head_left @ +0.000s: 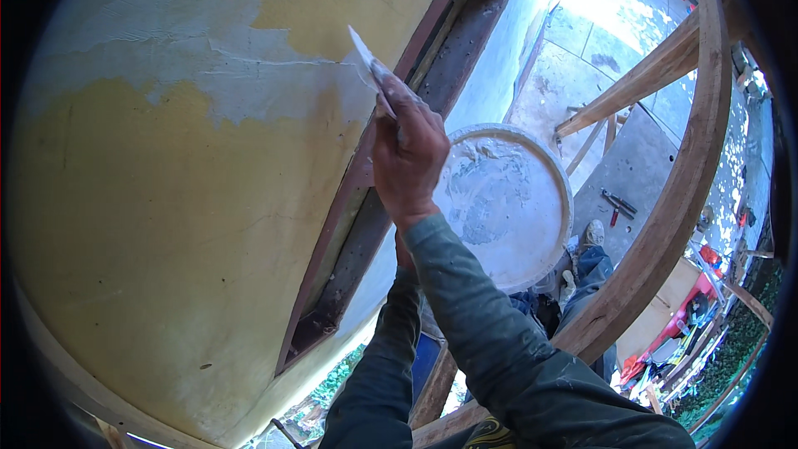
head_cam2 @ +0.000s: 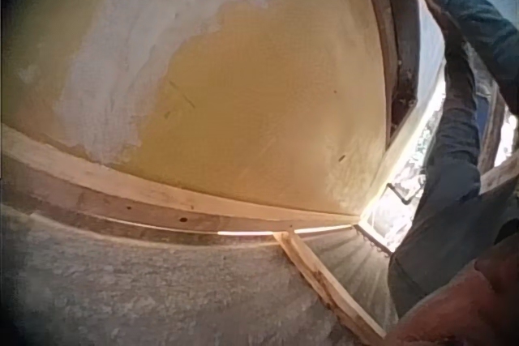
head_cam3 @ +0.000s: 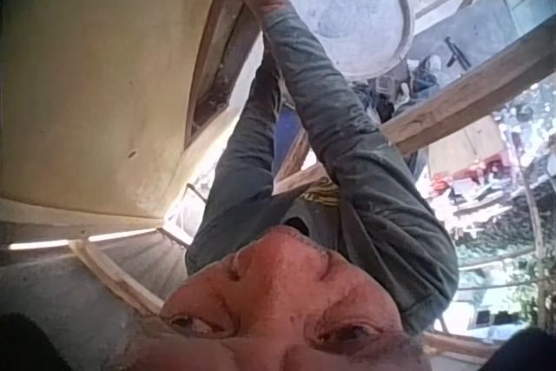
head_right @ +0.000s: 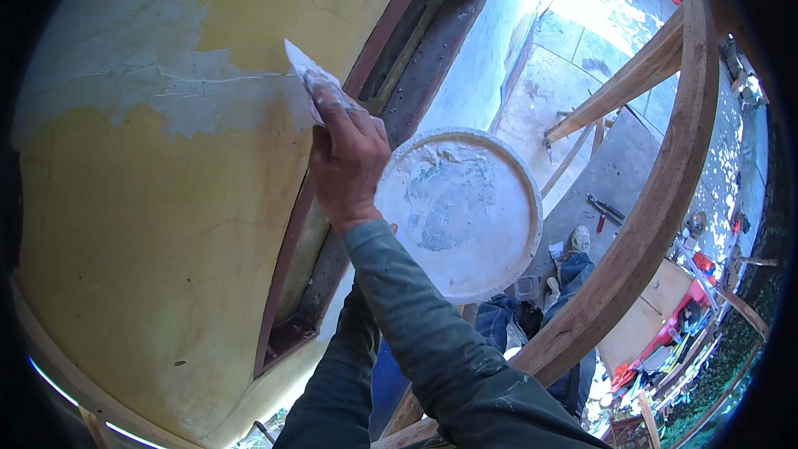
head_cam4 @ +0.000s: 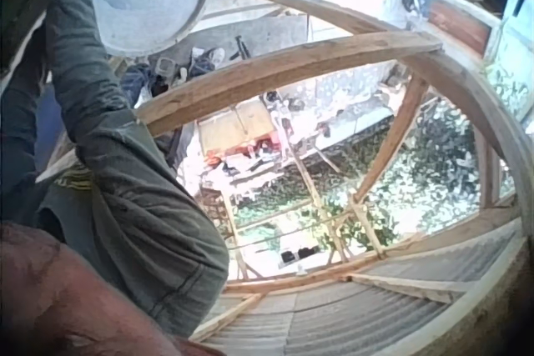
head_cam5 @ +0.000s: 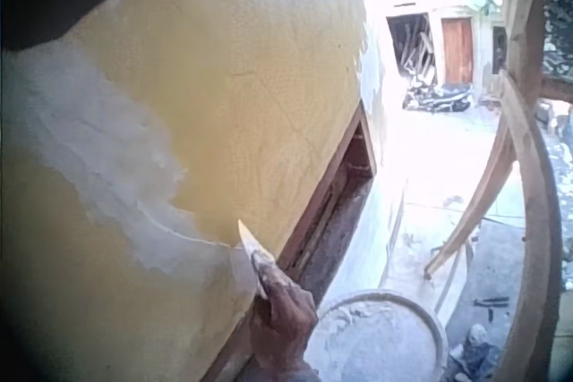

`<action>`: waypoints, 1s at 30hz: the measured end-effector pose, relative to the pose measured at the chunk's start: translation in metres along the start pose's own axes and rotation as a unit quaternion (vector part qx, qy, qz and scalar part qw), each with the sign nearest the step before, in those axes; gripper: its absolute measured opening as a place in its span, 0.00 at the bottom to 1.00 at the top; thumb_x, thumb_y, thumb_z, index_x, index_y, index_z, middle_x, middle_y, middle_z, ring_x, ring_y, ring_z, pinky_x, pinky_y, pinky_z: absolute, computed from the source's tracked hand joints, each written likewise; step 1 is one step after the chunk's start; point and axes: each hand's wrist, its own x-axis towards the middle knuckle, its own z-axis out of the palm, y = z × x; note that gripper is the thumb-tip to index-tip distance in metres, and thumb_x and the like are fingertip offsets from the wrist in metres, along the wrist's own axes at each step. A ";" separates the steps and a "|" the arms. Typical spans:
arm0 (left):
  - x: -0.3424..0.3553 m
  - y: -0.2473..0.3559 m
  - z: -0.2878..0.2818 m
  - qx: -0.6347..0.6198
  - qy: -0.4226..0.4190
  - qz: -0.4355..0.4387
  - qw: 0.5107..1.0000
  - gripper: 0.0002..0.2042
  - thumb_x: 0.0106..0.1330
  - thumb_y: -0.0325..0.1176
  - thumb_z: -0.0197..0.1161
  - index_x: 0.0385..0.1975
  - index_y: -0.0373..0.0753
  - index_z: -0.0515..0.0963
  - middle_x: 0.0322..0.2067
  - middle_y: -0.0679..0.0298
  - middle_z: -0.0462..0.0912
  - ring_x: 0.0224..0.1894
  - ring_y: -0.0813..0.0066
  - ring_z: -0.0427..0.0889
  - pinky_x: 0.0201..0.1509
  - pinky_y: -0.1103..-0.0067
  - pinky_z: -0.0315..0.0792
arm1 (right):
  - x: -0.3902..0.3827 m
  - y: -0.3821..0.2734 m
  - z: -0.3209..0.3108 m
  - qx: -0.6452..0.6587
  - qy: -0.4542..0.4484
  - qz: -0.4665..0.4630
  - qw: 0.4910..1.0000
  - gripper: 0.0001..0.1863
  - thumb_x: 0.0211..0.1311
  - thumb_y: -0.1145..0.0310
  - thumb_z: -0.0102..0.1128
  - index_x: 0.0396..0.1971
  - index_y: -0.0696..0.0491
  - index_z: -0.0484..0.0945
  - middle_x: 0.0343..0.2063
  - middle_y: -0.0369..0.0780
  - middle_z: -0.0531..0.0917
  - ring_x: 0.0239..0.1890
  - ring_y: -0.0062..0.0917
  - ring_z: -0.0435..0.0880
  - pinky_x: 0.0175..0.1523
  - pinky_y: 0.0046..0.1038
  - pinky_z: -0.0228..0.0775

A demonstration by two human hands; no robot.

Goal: Applying plaster or joint compound to a wall using a putty knife or scraper.

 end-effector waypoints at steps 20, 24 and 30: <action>0.001 -0.024 0.012 -0.096 -0.036 -0.012 0.995 0.37 0.69 0.40 0.62 0.72 0.30 0.55 0.72 0.50 0.61 0.74 0.62 0.57 0.76 0.71 0.52 | -0.006 0.018 -0.027 0.133 -0.046 0.250 0.958 0.23 0.63 0.80 0.54 0.58 0.56 0.79 0.44 0.43 0.88 0.50 0.20 0.83 0.55 0.26 0.74; 0.000 -0.016 0.009 -0.189 -0.038 -0.059 0.980 0.36 0.70 0.40 0.62 0.73 0.31 0.55 0.71 0.49 0.60 0.74 0.66 0.57 0.76 0.72 0.51 | 0.012 0.006 -0.012 0.093 -0.099 0.248 0.959 0.21 0.65 0.78 0.54 0.58 0.58 0.78 0.44 0.44 0.88 0.49 0.21 0.85 0.54 0.25 0.75; -0.023 0.038 0.000 -0.026 -0.045 -0.089 0.995 0.36 0.70 0.40 0.62 0.73 0.31 0.55 0.71 0.50 0.61 0.74 0.66 0.58 0.76 0.72 0.52 | 0.019 -0.032 -0.004 0.096 -0.101 0.179 0.974 0.22 0.58 0.77 0.59 0.55 0.53 0.79 0.39 0.50 0.86 0.44 0.46 0.86 0.48 0.39 0.77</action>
